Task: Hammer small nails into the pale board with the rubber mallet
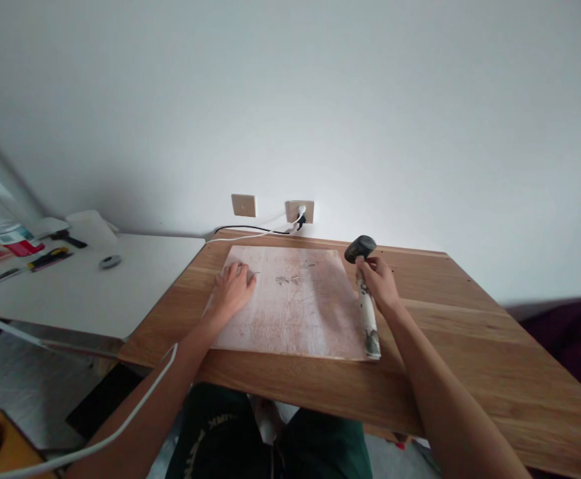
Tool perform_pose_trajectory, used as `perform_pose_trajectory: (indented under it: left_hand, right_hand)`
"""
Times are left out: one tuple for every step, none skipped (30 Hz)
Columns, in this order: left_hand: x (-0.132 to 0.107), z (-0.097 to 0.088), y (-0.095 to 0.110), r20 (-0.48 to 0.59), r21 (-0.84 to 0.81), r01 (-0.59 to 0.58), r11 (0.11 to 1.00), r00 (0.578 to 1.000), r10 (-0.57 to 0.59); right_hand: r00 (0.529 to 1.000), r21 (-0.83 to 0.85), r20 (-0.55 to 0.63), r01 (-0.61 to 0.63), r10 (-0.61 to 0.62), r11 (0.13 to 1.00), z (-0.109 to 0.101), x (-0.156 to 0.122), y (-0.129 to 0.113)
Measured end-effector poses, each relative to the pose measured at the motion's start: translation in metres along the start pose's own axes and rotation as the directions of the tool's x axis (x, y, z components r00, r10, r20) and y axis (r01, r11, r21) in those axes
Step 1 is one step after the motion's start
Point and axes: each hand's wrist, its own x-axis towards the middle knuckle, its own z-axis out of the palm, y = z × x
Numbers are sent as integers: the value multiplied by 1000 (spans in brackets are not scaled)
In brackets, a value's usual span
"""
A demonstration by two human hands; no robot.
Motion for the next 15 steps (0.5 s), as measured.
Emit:
perform_pose_trajectory:
  left_hand:
    - [0, 0, 0, -1, 0, -7, 1000, 1000, 7]
    - [1, 0, 0, -1, 1, -11, 1000, 1000, 11]
    - [1, 0, -1, -2, 1, -12, 1000, 1000, 12]
    - [1, 0, -1, -2, 0, -12, 1000, 1000, 12]
    - [1, 0, -1, -2, -3, -10, 1000, 1000, 10]
    - [1, 0, -1, -1, -5, -9, 1000, 1000, 9]
    - [1, 0, -1, 0, -8, -10, 1000, 1000, 10]
    - [1, 0, -1, 1, -11, -11, 1000, 1000, 11]
    - [0, 0, -2, 1, -14, -12, 1000, 1000, 12]
    - [0, 0, -2, 0, -15, -14, 1000, 1000, 14]
    - [0, 0, -2, -1, -15, -18, 1000, 1000, 18]
    - [0, 0, -3, -4, -15, -21, 1000, 1000, 21]
    - [0, 0, -3, -7, -14, -23, 1000, 1000, 23]
    - [0, 0, -3, -10, -15, -26, 1000, 1000, 25]
    - [0, 0, -4, -12, -17, -29, 999, 1000, 28]
  right_hand:
    - [1000, 82, 3, -26, 26, 996, 2, 0, 2]
    - [998, 139, 15, -55, 53, 989, 4, -2, 3]
    - [996, 182, 38, -88, 82, 979, 6, -3, 4]
    - [991, 222, 70, -127, 114, 967, 8, -5, 5]
    - [985, 252, 104, -163, 141, 954, 10, -6, 6]
    - [978, 273, 130, -192, 161, 943, 11, -8, 6]
    - [974, 287, 146, -208, 172, 935, 12, -9, 7]
    - [973, 299, 150, -214, 176, 930, 12, -10, 8]
    - [974, 309, 144, -214, 177, 927, 13, -10, 9]
    - [975, 318, 134, -212, 178, 924, 13, -10, 10]
    - [976, 325, 124, -211, 179, 922, 13, -11, 11]
    - [977, 330, 117, -210, 181, 920, 13, -11, 11]
    - [977, 331, 113, -209, 182, 920, 13, -11, 12]
    - [977, 327, 112, -207, 180, 922, 13, -11, 12]
    - [978, 319, 112, -204, 177, 925, 14, -12, 12]
